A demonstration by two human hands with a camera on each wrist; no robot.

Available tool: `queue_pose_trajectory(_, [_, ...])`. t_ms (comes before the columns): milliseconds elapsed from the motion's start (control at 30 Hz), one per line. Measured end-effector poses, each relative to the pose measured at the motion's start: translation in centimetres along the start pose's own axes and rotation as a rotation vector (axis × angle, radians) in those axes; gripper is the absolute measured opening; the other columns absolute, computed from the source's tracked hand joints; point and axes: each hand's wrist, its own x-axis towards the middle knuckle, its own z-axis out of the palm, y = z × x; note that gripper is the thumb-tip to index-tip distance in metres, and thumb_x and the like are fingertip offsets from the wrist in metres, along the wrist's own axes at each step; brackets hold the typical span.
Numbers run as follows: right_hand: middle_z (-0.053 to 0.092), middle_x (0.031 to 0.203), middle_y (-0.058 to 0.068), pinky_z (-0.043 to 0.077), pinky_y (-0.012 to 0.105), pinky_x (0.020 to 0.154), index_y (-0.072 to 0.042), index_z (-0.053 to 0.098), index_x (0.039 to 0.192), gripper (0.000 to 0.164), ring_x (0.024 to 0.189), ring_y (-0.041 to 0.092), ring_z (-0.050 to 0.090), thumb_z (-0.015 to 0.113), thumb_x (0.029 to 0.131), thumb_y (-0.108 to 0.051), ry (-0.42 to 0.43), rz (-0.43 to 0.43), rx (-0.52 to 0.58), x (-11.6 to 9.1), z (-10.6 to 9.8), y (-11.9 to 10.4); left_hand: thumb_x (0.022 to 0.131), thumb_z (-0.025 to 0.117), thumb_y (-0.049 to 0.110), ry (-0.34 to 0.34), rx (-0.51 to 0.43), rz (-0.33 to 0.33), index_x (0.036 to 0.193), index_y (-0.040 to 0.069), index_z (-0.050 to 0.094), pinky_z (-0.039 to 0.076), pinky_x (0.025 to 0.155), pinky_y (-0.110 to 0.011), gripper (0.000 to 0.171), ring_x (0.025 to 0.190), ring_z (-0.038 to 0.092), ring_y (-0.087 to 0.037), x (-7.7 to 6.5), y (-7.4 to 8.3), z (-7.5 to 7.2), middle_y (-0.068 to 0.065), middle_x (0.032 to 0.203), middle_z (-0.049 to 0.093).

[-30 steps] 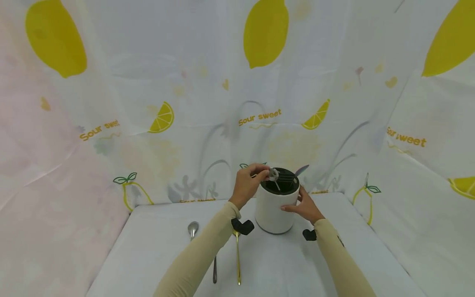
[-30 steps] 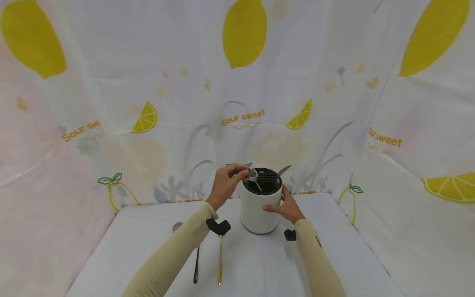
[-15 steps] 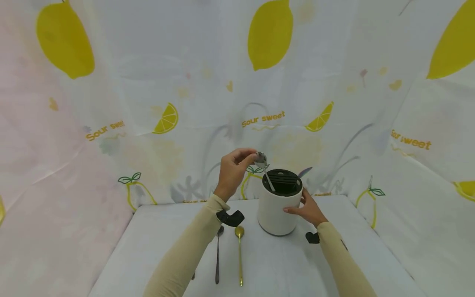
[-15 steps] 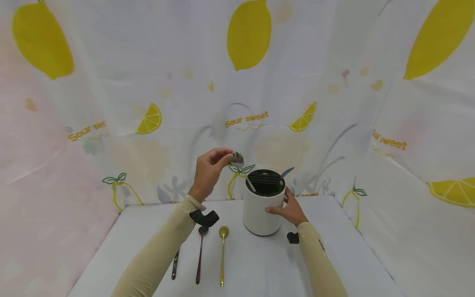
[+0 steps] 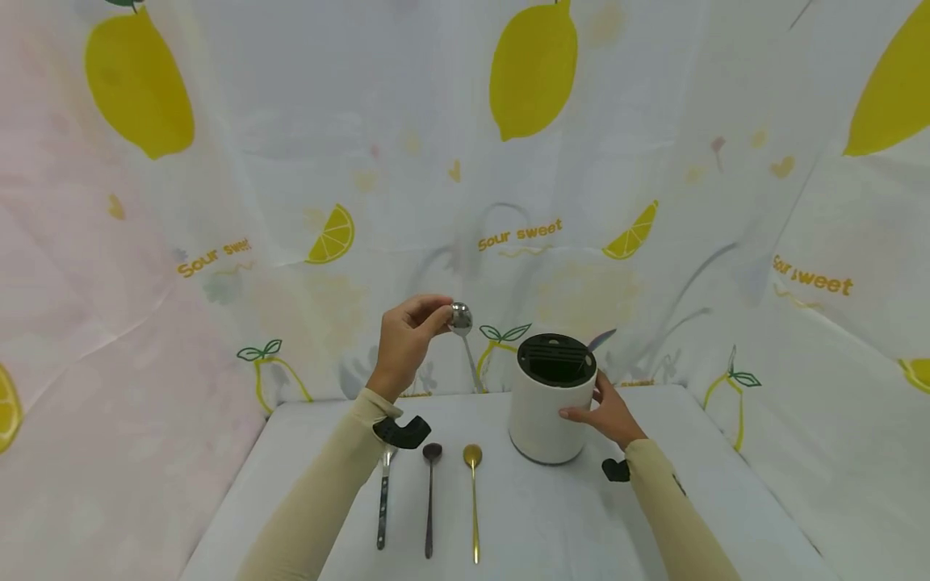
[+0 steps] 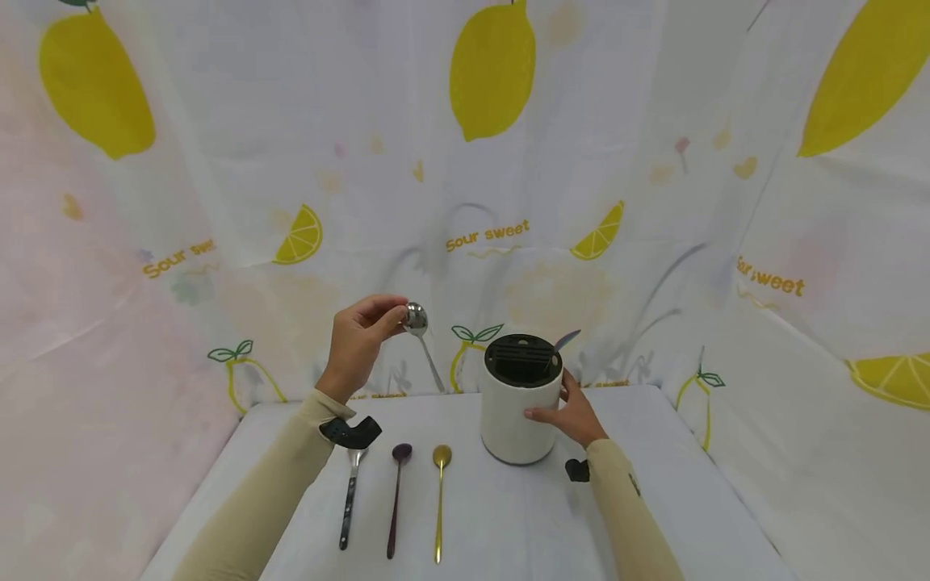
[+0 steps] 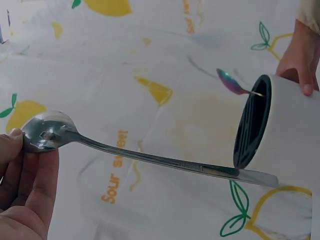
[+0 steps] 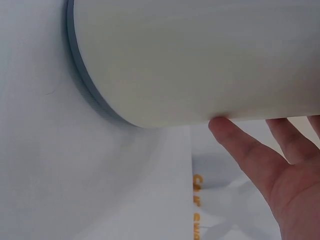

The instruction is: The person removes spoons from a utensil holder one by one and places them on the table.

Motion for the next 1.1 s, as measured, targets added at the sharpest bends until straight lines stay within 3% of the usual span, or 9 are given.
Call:
queue_pose_trajectory(533, [0.018,0.16,0.008,0.032,0.067,0.104,-0.024,0.011,0.157,0.112,0.141,0.045,0.021,0.086,0.075,-0.032,0.013,0.017,-0.025,0.1,0.1,0.3,0.092,0.068,0.01,0.116,0.03,-0.131,0.111,-0.011,0.064,0.058,0.082,-0.034,0.028,0.086,0.067,-0.021,-3.1,-3.1,-6.2,-0.02,0.101,0.066])
queue_pose_trajectory(767, [0.017,0.161,0.007,0.031,0.066,0.106,-0.025,0.012,0.157,0.112,0.142,0.044,0.021,0.086,0.074,-0.034,0.021,-0.002,-0.041,0.2,0.1,0.3,0.092,0.068,0.013,0.154,0.084,-0.257,0.114,-0.011,0.063,0.058,0.081,-0.031,0.033,0.087,0.066,-0.017,-4.9,-4.1,-9.1,-0.016,0.104,0.066])
queue_pose_trajectory(1100, [0.018,0.16,0.011,0.031,0.067,0.105,-0.023,0.012,0.157,0.113,0.142,0.046,0.02,0.086,0.074,-0.037,0.014,-0.007,-0.048,0.2,-0.1,0.8,0.093,0.067,0.013,0.191,0.124,-0.358,0.117,-0.015,0.059,0.058,0.081,-0.029,0.038,0.088,0.066,-0.016,-6.6,-5.2,-12.8,-0.012,0.102,0.067])
